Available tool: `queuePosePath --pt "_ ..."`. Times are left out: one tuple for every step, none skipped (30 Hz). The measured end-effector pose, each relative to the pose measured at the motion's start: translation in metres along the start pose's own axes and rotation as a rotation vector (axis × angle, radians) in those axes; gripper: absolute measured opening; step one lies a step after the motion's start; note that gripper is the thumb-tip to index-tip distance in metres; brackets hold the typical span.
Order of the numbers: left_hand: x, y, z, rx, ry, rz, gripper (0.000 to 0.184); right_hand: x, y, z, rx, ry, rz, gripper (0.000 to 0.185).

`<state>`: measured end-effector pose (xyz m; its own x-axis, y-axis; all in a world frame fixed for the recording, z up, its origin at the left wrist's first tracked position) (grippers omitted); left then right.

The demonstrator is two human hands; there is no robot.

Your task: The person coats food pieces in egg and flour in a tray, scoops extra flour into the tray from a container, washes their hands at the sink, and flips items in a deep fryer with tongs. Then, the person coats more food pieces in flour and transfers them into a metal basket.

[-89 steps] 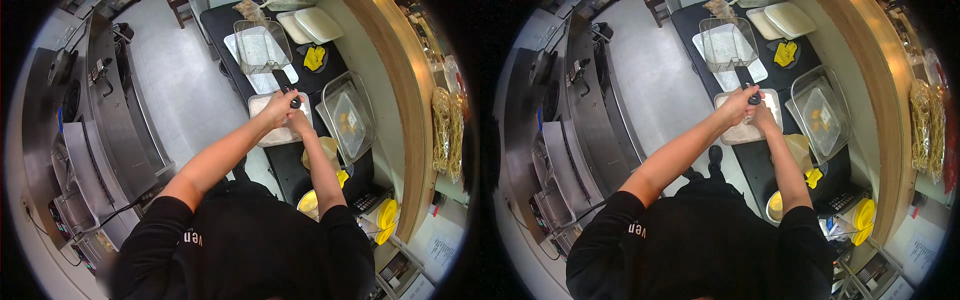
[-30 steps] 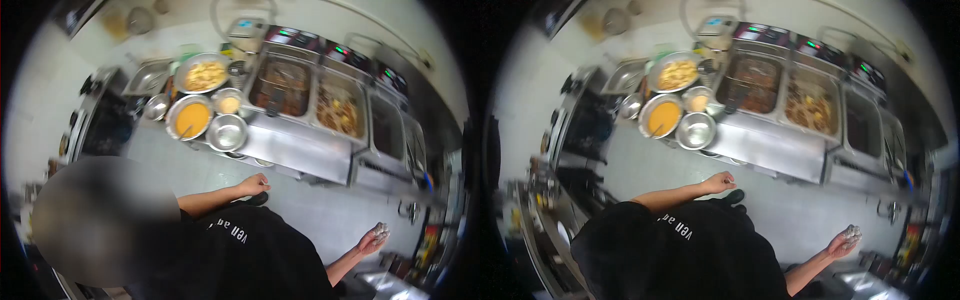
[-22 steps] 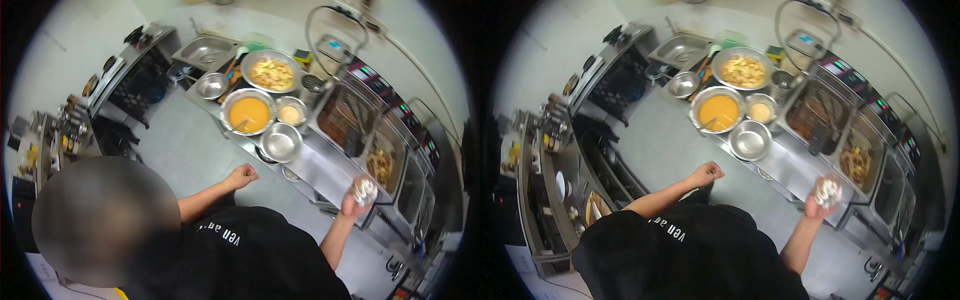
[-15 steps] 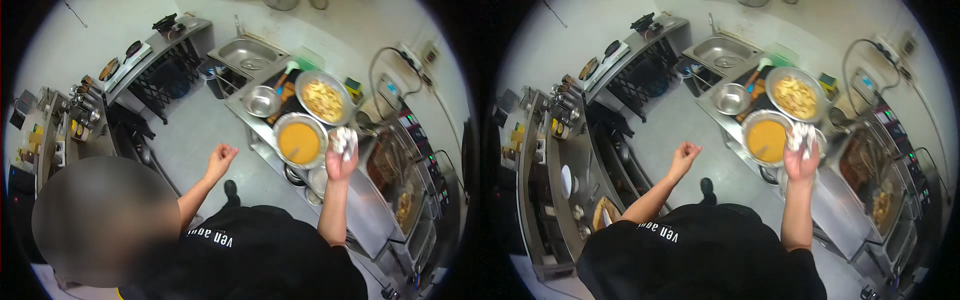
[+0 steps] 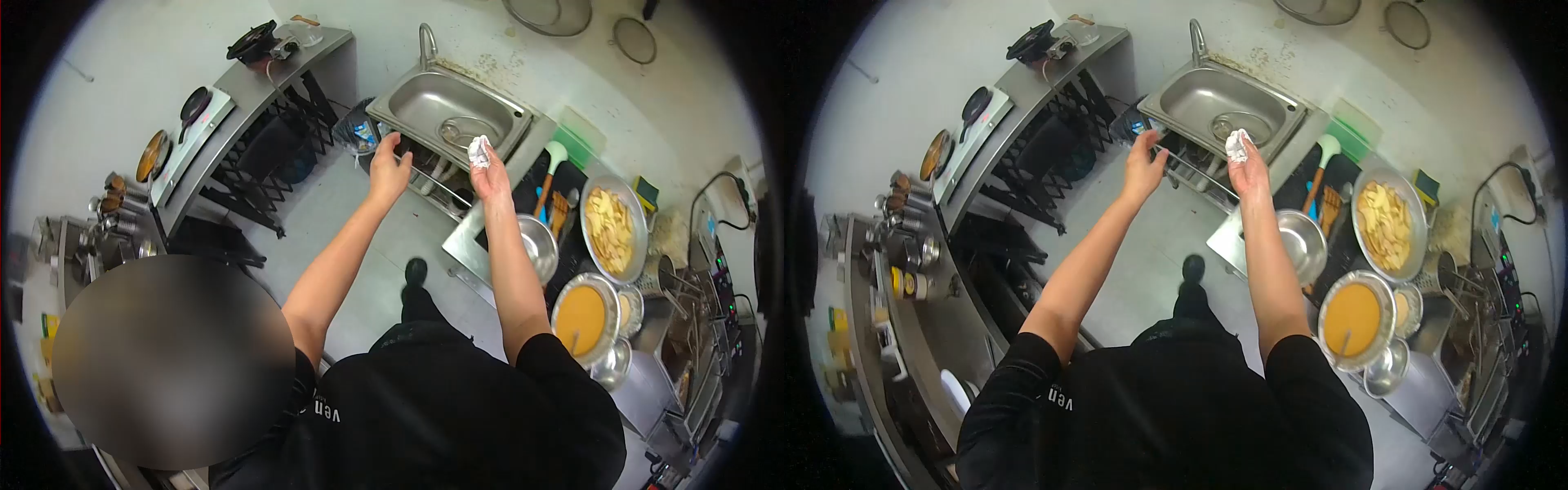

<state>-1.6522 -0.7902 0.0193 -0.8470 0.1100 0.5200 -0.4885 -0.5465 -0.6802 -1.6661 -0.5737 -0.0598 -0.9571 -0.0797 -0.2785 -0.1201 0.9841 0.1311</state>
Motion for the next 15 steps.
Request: queuePosePath --pt "0.022 0.019 -0.007 0.0 0.014 -0.005 0.041 0.027 -0.002 0.005 -0.015 -0.084 0.03 0.019" --pt "0.046 0.031 -0.014 0.056 0.031 -0.052 0.044 0.057 -0.003 0.014 -0.026 -0.129 0.021 0.02" --pt "0.071 0.045 -0.022 0.11 0.048 -0.102 0.048 0.087 -0.006 0.024 -0.012 -0.132 0.034 0.02" --pt "0.097 0.063 -0.033 0.06 0.129 -0.087 0.049 0.118 -0.01 0.035 -0.06 -0.187 0.01 0.02" --pt "0.124 0.086 -0.046 0.058 0.148 -0.103 0.049 0.148 -0.012 0.037 -0.107 -0.24 -0.013 0.02" --pt "0.149 0.108 -0.064 0.063 0.202 -0.119 0.049 0.173 -0.016 0.044 -0.113 -0.31 -0.023 0.018" --pt "0.167 0.133 -0.08 0.069 0.267 -0.128 0.049 0.2 -0.019 0.048 -0.086 -0.329 -0.012 0.018" --pt "0.186 0.158 -0.098 -0.003 0.318 -0.107 0.047 0.222 -0.027 0.056 -0.113 -0.397 -0.048 0.018" --pt "0.204 0.178 -0.112 -0.017 0.351 -0.092 0.047 0.235 -0.032 0.063 -0.149 -0.47 -0.087 0.017" --pt "0.223 0.194 -0.129 -0.05 0.384 -0.085 0.047 0.249 -0.035 0.065 -0.223 -0.492 -0.1 0.015" --pt "0.243 0.207 -0.146 -0.085 0.407 -0.08 0.047 0.264 -0.039 0.068 -0.23 -0.518 -0.088 0.015" --pt "0.264 0.219 -0.163 -0.112 0.415 -0.075 0.047 0.279 -0.044 0.07 -0.293 -0.498 -0.076 0.015" --pt "0.282 0.231 -0.181 -0.096 0.449 -0.077 0.049 0.293 -0.049 0.075 -0.346 -0.48 -0.06 0.015" --pt "0.297 0.243 -0.201 -0.079 0.488 -0.083 0.051 0.303 -0.053 0.082 -0.338 -0.504 -0.039 0.015" --pt "0.312 0.255 -0.221 -0.102 0.511 -0.089 0.051 0.312 -0.06 0.088 -0.4 -0.52 -0.076 0.015"
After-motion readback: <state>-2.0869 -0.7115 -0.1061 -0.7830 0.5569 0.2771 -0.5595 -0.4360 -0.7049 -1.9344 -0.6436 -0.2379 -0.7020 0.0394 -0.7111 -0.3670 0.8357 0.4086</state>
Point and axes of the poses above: each hand's wrist, its own x-axis towards the middle knuckle, its own z-axis out of the back of the hand, y = z × x, the point moved 5 cm from there along x, towards the middle knuckle, and after that the axes turned 10 degrees about -z, right-handed, at the moved point
